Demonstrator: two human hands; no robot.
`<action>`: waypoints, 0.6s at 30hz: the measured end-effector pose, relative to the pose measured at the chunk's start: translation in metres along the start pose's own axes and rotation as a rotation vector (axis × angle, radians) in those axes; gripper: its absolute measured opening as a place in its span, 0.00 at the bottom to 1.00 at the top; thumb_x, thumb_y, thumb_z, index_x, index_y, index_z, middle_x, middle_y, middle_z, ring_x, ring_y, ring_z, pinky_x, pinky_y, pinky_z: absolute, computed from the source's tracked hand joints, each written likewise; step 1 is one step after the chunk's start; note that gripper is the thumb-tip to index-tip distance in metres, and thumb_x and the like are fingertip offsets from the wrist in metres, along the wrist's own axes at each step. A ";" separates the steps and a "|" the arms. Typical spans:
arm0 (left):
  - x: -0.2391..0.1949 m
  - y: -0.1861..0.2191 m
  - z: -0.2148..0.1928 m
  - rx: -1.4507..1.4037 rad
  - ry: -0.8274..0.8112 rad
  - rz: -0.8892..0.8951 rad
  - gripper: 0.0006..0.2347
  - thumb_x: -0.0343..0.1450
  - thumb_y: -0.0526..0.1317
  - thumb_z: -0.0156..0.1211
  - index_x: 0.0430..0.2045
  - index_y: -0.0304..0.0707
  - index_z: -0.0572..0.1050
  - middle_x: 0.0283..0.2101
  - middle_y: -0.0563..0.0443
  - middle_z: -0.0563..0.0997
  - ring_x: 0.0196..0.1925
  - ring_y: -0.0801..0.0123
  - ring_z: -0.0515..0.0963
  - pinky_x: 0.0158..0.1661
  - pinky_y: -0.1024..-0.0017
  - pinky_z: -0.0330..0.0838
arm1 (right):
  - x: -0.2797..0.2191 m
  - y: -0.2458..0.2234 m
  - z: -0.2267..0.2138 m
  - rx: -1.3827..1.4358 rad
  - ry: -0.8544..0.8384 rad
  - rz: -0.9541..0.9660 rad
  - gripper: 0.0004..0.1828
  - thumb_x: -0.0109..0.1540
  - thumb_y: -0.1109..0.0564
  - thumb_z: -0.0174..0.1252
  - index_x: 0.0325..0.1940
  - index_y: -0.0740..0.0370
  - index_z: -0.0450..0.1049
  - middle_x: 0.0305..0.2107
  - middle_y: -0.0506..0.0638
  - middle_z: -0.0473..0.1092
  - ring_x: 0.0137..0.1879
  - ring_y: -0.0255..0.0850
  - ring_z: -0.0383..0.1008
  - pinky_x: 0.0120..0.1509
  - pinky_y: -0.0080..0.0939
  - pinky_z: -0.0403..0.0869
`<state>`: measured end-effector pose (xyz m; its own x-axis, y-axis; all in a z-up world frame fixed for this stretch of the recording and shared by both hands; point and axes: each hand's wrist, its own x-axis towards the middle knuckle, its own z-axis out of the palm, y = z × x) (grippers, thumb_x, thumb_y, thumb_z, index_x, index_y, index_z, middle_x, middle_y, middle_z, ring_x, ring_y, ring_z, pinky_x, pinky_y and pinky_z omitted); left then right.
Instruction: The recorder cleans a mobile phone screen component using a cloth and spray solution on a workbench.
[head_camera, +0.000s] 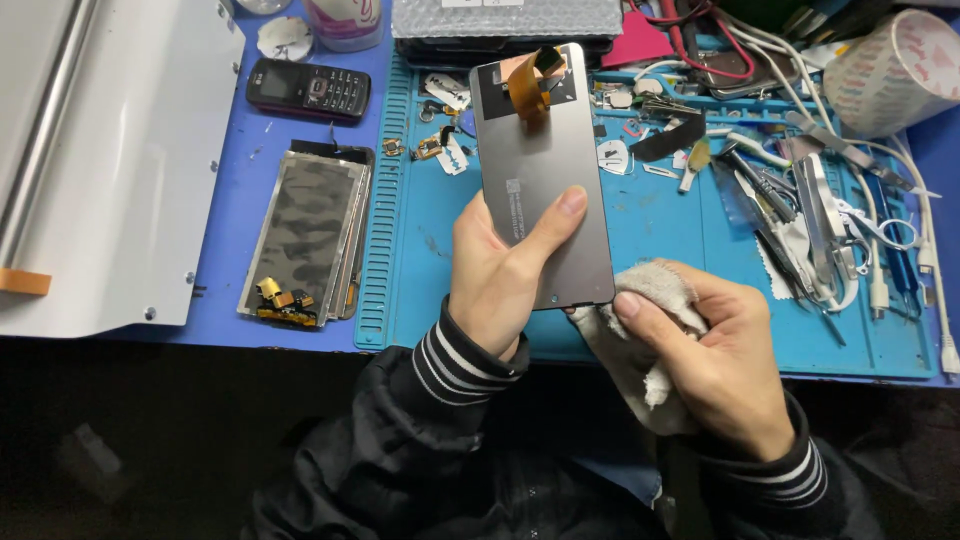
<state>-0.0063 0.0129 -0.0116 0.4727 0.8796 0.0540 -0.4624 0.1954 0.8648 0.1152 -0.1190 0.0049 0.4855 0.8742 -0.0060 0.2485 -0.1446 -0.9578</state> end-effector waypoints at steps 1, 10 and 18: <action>0.000 0.000 0.000 -0.004 0.001 0.001 0.12 0.70 0.37 0.63 0.42 0.27 0.74 0.37 0.46 0.81 0.34 0.72 0.79 0.38 0.77 0.76 | 0.000 0.000 0.000 -0.006 0.004 -0.011 0.07 0.61 0.64 0.61 0.40 0.71 0.80 0.25 0.48 0.74 0.28 0.31 0.64 0.34 0.28 0.64; 0.002 -0.003 -0.003 0.017 0.019 0.025 0.12 0.70 0.36 0.63 0.42 0.27 0.74 0.37 0.45 0.82 0.34 0.72 0.80 0.38 0.77 0.76 | -0.003 -0.007 -0.008 -0.034 0.091 -0.026 0.09 0.63 0.65 0.57 0.44 0.72 0.79 0.33 0.53 0.77 0.33 0.35 0.70 0.38 0.28 0.68; 0.001 -0.003 -0.001 0.008 0.020 0.029 0.14 0.69 0.37 0.63 0.44 0.26 0.73 0.39 0.43 0.82 0.36 0.69 0.81 0.40 0.75 0.78 | -0.002 -0.011 0.001 -0.032 0.073 0.040 0.08 0.60 0.64 0.62 0.42 0.72 0.80 0.26 0.51 0.75 0.22 0.33 0.64 0.27 0.29 0.64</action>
<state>-0.0052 0.0135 -0.0142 0.4438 0.8934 0.0694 -0.4701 0.1662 0.8668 0.1103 -0.1185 0.0150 0.5553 0.8314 -0.0215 0.2541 -0.1943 -0.9475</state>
